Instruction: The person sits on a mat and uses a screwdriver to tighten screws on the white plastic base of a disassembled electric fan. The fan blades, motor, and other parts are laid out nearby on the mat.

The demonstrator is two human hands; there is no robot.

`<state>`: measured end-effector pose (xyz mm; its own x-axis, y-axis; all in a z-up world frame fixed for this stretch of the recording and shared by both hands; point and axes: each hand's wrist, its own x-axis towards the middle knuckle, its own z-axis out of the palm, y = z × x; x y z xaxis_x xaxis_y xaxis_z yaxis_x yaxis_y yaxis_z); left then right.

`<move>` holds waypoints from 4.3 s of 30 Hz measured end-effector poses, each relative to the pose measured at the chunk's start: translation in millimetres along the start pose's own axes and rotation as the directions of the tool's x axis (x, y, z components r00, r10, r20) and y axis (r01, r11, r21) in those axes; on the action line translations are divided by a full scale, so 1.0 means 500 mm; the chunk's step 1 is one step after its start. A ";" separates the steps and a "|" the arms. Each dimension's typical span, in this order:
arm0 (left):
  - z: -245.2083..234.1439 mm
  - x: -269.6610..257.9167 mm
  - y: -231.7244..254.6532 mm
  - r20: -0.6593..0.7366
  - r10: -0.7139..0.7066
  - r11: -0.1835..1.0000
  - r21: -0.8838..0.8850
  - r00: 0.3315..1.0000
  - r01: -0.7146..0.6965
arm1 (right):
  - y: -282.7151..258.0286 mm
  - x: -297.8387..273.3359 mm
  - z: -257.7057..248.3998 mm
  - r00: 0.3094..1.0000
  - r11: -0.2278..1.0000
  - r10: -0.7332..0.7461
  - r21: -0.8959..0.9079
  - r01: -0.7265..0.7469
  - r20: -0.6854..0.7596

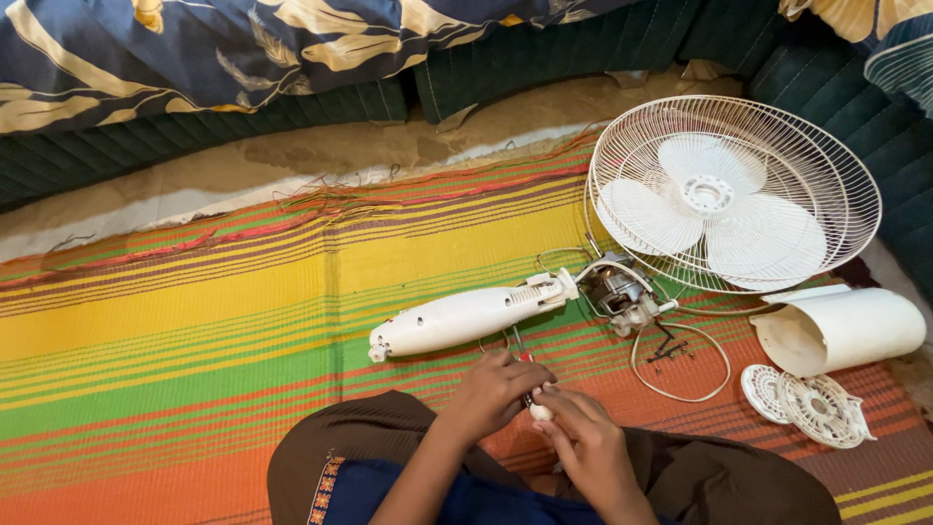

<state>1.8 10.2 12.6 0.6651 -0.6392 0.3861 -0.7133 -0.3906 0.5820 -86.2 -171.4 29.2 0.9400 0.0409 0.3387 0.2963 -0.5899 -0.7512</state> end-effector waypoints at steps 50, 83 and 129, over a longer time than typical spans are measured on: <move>0.070 -0.049 -0.051 -0.029 0.025 0.969 0.246 0.999 -0.017 | 0.167 -0.066 0.156 0.461 -0.401 0.565 0.717 -0.571 0.684; -0.009 -0.091 -0.309 -0.022 -0.811 0.482 0.541 0.584 0.689 | 0.242 -0.126 0.161 0.433 -0.086 0.665 0.639 -0.764 0.608; 0.041 -0.018 -0.251 0.069 -0.662 0.642 0.566 0.746 0.517 | 0.190 -0.085 0.156 0.843 0.781 0.538 -0.366 -0.506 -0.014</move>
<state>80.9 51.3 -78.6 0.9533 -0.2641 -0.1466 -0.2391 -0.9563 0.1681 -84.7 -166.0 -100.7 0.9491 -0.2948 -0.1110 -0.3056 -0.7766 -0.5509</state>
